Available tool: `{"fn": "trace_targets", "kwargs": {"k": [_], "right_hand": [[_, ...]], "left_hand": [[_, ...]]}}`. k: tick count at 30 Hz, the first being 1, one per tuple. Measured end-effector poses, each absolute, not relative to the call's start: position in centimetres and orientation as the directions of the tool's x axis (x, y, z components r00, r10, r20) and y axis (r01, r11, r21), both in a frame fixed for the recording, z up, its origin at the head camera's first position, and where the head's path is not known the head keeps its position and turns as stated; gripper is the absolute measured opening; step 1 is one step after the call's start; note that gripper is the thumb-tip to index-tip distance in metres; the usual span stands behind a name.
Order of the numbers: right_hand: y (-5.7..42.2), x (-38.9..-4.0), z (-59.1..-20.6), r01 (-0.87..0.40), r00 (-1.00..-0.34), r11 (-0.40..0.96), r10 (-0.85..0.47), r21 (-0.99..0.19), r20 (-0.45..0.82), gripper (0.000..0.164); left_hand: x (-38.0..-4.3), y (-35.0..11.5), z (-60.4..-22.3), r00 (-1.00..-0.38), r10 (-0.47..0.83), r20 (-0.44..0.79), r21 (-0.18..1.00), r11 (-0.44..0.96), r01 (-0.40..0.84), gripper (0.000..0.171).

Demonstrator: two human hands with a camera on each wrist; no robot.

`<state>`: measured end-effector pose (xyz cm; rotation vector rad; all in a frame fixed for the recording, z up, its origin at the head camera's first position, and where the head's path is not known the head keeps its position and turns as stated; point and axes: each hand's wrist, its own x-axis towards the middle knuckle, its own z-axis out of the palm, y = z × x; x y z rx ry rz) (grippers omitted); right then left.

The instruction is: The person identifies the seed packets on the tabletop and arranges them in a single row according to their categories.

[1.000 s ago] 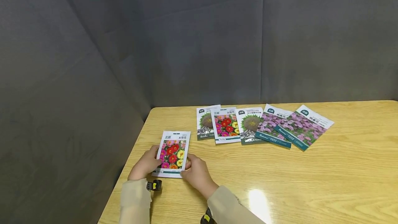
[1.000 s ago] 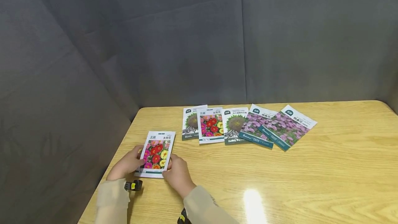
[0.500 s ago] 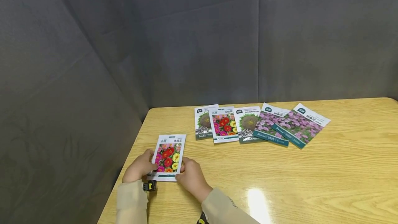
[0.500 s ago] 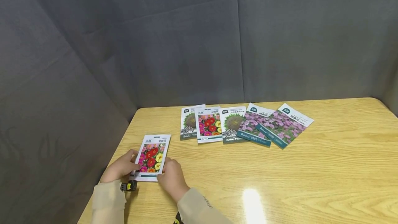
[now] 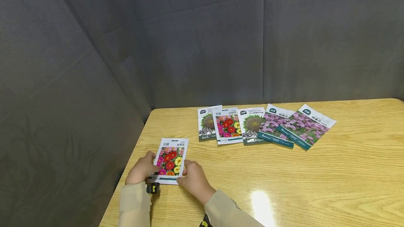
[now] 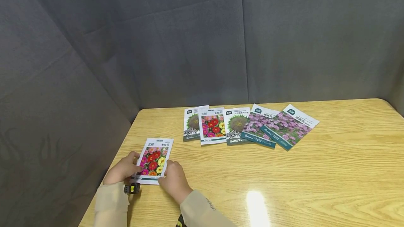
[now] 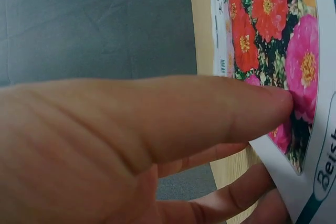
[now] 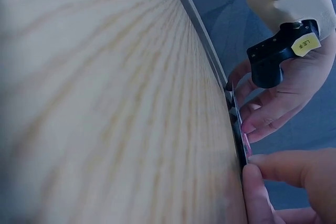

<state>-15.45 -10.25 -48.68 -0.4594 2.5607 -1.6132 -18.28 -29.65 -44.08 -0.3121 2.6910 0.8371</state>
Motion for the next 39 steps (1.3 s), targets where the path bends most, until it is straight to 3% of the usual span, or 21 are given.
{"fn": "trace_targets", "kwargs": {"k": [6,14,22,33,39], "right_hand": [[-10.2,-15.3,-48.7,-0.216,-0.950,0.398,-0.298,-0.892,0.097,0.023],[-10.1,-15.1,-48.9,-0.210,-0.951,0.386,-0.294,-0.898,0.097,0.054],[-9.8,-15.2,-49.0,-0.174,-0.945,0.340,-0.322,-0.924,0.060,0.058],[-8.2,-15.3,-48.5,0.074,-0.910,0.042,-0.405,-0.996,-0.085,0.054],[-6.0,-15.9,-47.4,0.218,-0.923,-0.125,-0.350,-0.968,-0.163,0.051]], "left_hand": [[-18.2,-29.5,-44.0,-0.934,-0.119,-0.337,0.497,0.820,-0.284,0.051],[-18.3,-29.3,-44.0,-0.928,-0.136,-0.347,0.458,0.839,-0.294,0.055],[-18.3,-29.2,-43.9,-0.922,-0.153,-0.356,0.437,0.845,-0.309,0.057],[-17.9,-28.8,-43.0,-0.925,-0.165,-0.344,0.423,0.852,-0.309,0.059],[-17.7,-28.2,-42.6,-0.960,-0.165,-0.228,0.455,0.854,-0.254,0.059]]}}
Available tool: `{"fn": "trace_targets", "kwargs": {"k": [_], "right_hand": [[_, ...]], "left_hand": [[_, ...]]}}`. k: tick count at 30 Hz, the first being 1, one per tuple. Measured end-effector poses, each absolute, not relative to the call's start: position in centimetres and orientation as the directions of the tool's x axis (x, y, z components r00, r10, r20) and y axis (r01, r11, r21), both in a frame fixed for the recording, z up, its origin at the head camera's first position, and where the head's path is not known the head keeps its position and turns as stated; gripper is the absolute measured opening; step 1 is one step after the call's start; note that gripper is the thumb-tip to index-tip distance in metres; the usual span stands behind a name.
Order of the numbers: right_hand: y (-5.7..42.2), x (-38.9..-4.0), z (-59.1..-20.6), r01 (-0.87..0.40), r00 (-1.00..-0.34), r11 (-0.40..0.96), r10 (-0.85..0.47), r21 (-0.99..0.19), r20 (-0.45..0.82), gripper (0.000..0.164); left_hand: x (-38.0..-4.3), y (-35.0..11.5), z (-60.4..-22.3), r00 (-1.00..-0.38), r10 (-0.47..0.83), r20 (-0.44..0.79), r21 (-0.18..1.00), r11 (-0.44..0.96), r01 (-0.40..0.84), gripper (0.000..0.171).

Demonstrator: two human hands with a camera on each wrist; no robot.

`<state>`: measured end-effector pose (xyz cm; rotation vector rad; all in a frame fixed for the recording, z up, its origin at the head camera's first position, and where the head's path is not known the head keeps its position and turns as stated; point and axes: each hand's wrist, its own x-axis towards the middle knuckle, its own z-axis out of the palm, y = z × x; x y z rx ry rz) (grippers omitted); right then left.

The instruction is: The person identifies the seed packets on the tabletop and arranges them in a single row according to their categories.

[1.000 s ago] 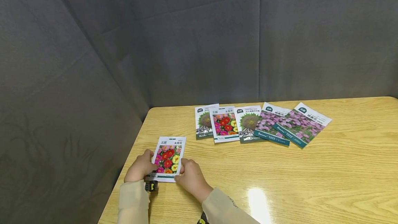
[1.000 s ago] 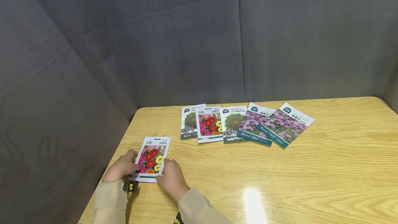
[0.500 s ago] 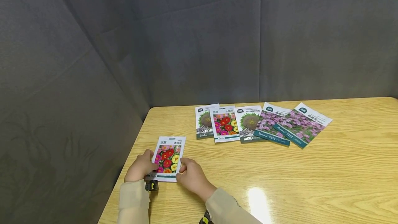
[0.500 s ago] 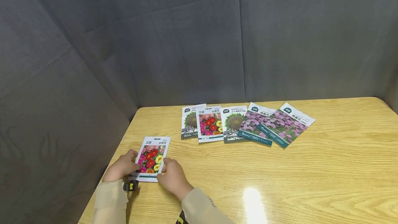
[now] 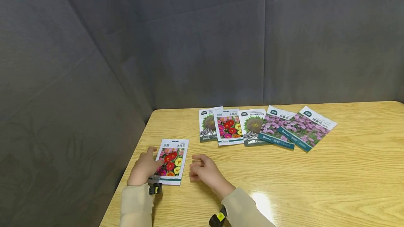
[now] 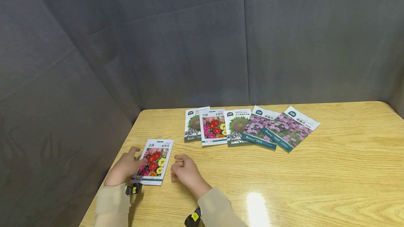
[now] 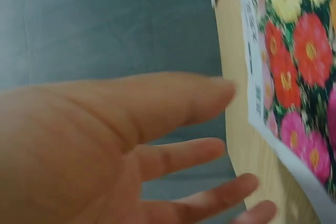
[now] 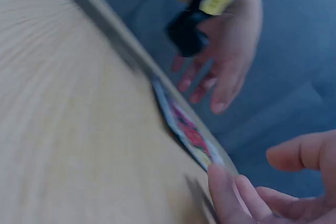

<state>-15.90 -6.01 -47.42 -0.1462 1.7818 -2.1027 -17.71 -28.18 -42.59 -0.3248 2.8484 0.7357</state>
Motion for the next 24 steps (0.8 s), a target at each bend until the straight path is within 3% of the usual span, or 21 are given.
{"fn": "trace_targets", "kwargs": {"k": [6,13,24], "right_hand": [[-2.4,-16.9,-46.6,0.295,-0.951,-0.310,-0.184,-0.904,-0.247,0.046],[1.3,-17.8,-45.9,0.406,-0.911,-0.453,-0.132,-0.794,-0.391,0.053],[3.4,-18.5,-45.6,0.415,-0.889,-0.567,-0.086,-0.711,-0.451,0.061]], "left_hand": [[-17.6,-26.5,-42.4,-0.987,-0.156,-0.029,0.483,0.863,-0.151,0.049],[-17.9,-24.4,-43.0,-0.979,-0.100,0.178,0.530,0.848,0.010,0.037],[-19.7,-20.1,-42.6,-0.967,-0.046,0.249,0.751,0.640,0.163,0.036]]}}
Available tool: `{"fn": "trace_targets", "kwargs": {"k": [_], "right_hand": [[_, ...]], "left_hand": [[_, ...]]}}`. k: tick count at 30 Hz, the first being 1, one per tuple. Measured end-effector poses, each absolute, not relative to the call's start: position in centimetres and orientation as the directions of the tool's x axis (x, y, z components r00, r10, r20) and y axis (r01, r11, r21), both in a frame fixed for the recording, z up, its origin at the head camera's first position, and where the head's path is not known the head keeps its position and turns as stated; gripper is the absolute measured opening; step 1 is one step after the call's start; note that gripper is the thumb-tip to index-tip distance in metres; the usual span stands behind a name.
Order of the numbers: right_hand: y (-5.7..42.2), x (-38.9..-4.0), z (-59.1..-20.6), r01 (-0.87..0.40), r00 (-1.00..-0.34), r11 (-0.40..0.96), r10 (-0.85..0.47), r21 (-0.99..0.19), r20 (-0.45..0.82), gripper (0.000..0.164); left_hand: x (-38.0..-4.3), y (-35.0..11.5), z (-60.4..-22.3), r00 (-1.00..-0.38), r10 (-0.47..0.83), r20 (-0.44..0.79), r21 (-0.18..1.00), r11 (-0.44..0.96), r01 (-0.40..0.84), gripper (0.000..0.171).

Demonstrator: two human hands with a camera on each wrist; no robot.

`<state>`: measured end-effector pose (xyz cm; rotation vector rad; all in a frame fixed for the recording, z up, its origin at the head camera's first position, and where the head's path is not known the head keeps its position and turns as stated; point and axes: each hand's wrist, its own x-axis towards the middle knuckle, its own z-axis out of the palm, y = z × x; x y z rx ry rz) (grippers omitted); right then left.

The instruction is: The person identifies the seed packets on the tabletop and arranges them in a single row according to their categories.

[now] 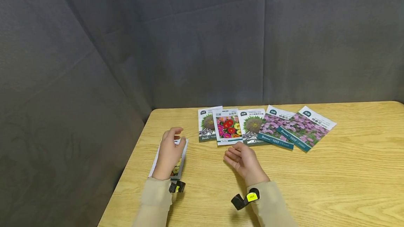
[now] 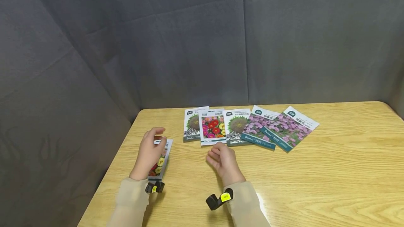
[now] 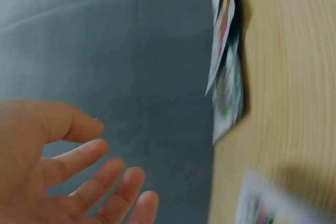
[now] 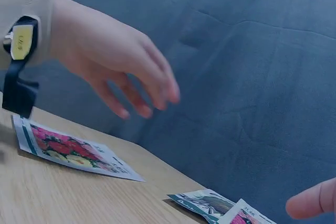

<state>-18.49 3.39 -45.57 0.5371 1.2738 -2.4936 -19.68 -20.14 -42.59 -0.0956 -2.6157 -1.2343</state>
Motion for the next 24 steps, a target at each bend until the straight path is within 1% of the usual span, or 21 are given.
{"fn": "trace_targets", "kwargs": {"k": [4,8,10,13,19,22,24], "right_hand": [[3.4,-18.8,-45.5,0.395,-0.889,-0.639,-0.086,-0.660,-0.449,0.062],[3.4,-19.0,-45.7,0.382,-0.887,-0.696,-0.089,-0.609,-0.454,0.062],[3.4,-19.1,-45.8,0.379,-0.886,-0.711,-0.096,-0.592,-0.453,0.062],[3.6,-19.2,-46.0,0.372,-0.889,-0.725,-0.100,-0.580,-0.446,0.063],[3.8,-19.5,-46.5,0.353,-0.898,-0.739,-0.095,-0.574,-0.430,0.062],[3.9,-19.7,-46.6,0.352,-0.901,-0.742,-0.102,-0.571,-0.422,0.060],[4.0,-19.7,-46.7,0.352,-0.902,-0.744,-0.108,-0.568,-0.419,0.060]], "left_hand": [[-21.0,-17.6,-43.1,-0.978,0.016,0.210,0.832,0.522,0.187,0.037],[-22.1,-15.3,-44.2,-0.992,0.072,0.102,0.889,0.440,0.123,0.041],[-22.5,-14.3,-44.8,-0.994,0.088,0.065,0.896,0.434,0.097,0.042],[-23.1,-12.9,-45.5,-0.996,0.082,0.040,0.879,0.470,0.074,0.041],[-23.9,-10.9,-46.7,-0.997,0.034,0.065,0.836,0.544,0.073,0.038],[-24.3,-10.4,-47.1,-0.996,-0.014,0.088,0.841,0.536,0.067,0.037],[-24.4,-10.2,-47.2,-0.995,-0.044,0.085,0.861,0.506,0.051,0.038]]}}
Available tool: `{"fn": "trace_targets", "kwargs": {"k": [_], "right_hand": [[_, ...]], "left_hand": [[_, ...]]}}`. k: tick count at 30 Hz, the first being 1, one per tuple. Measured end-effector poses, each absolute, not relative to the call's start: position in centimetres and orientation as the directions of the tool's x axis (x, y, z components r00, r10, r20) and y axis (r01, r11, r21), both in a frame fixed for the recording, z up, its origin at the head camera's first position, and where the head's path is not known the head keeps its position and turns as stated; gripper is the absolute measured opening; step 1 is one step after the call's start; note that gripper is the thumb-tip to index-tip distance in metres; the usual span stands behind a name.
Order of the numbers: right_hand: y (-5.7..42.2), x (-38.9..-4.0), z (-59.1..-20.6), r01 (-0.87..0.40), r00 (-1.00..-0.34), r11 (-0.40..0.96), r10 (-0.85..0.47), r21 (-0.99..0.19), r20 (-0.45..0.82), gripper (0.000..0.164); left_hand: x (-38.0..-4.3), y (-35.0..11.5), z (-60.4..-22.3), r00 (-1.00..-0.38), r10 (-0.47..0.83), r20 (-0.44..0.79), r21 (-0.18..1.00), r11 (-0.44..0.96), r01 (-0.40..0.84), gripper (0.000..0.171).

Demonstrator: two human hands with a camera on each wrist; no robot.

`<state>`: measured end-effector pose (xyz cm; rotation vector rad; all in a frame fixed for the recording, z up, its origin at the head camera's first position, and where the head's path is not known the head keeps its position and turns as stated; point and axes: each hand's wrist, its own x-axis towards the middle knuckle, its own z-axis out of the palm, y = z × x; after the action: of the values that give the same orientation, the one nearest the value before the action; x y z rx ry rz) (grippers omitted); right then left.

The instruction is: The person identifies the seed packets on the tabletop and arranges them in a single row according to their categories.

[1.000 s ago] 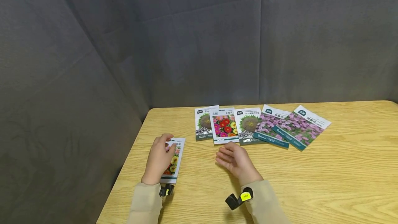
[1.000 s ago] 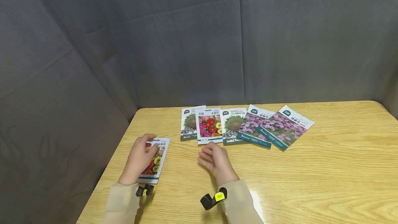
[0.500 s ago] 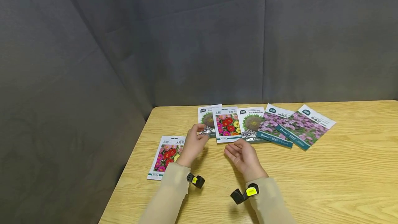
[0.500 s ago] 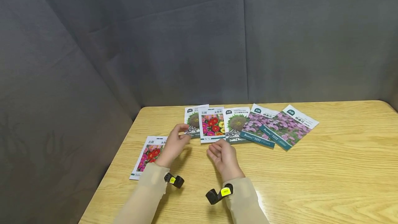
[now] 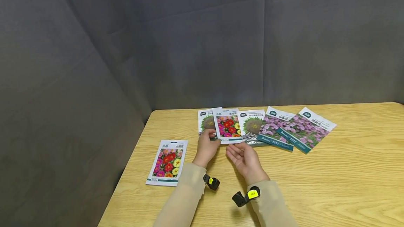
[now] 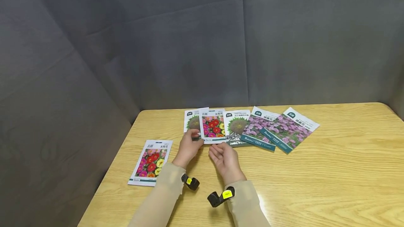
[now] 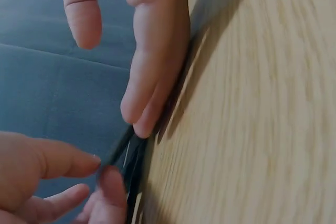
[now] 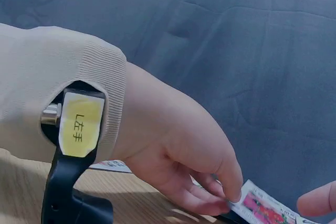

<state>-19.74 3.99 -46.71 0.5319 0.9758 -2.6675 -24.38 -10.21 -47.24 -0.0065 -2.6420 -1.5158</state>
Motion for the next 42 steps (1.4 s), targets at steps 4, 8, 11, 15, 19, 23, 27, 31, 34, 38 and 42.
{"fn": "trace_targets", "kwargs": {"k": [4,8,11,15,19,23,27,31,34,38,42], "right_hand": [[4.0,-19.7,-47.0,0.353,-0.904,-0.748,-0.118,-0.562,-0.410,0.061],[4.0,-19.7,-47.1,0.355,-0.910,-0.745,-0.136,-0.565,-0.392,0.058],[4.1,-19.7,-47.1,0.360,-0.912,-0.738,-0.149,-0.571,-0.382,0.057],[4.2,-19.7,-47.0,0.355,-0.917,-0.724,-0.148,-0.591,-0.370,0.056],[4.4,-19.7,-47.0,0.341,-0.922,-0.719,-0.131,-0.606,-0.364,0.054],[4.7,-19.6,-47.0,0.322,-0.924,-0.719,-0.098,-0.616,-0.369,0.029],[5.2,-19.7,-47.1,0.306,-0.930,-0.673,-0.059,-0.673,-0.363,0.025],[5.7,-19.9,-47.0,0.289,-0.942,-0.500,0.004,-0.817,-0.336,0.047],[6.2,-20.1,-46.8,0.275,-0.949,-0.334,0.058,-0.902,-0.311,0.047],[6.9,-20.2,-46.5,0.255,-0.959,-0.137,0.088,-0.957,-0.269,0.046],[7.4,-20.2,-46.3,0.230,-0.972,0.028,0.048,-0.973,-0.228,0.040]], "left_hand": [[-24.2,-10.4,-47.4,-0.997,-0.075,0.010,0.937,0.350,-0.017,0.042],[-23.8,-10.9,-47.4,-0.996,-0.084,-0.039,0.975,0.213,-0.057,0.044],[-23.4,-11.3,-47.2,-0.995,-0.087,-0.038,0.983,0.177,-0.053,0.045],[-23.0,-12.0,-46.8,-0.996,-0.088,-0.020,0.987,0.155,-0.034,0.046],[-22.3,-12.6,-46.5,-0.997,-0.076,-0.013,0.986,0.165,-0.025,0.046],[-21.5,-13.2,-46.1,-0.999,-0.047,-0.019,0.981,0.193,-0.028,0.046],[-20.7,-13.7,-45.8,-1.000,0.000,-0.025,0.975,0.222,-0.024,0.048],[-20.2,-14.0,-45.4,-0.997,0.066,-0.025,0.969,0.247,-0.008,0.049],[-19.9,-14.3,-45.2,-0.993,0.113,-0.035,0.965,0.263,-0.004,0.049],[-19.2,-14.9,-45.1,-0.985,0.167,-0.052,0.955,0.296,0.000,0.049],[-18.6,-15.8,-45.0,-0.974,0.212,-0.077,0.933,0.359,0.004,0.050]]}}
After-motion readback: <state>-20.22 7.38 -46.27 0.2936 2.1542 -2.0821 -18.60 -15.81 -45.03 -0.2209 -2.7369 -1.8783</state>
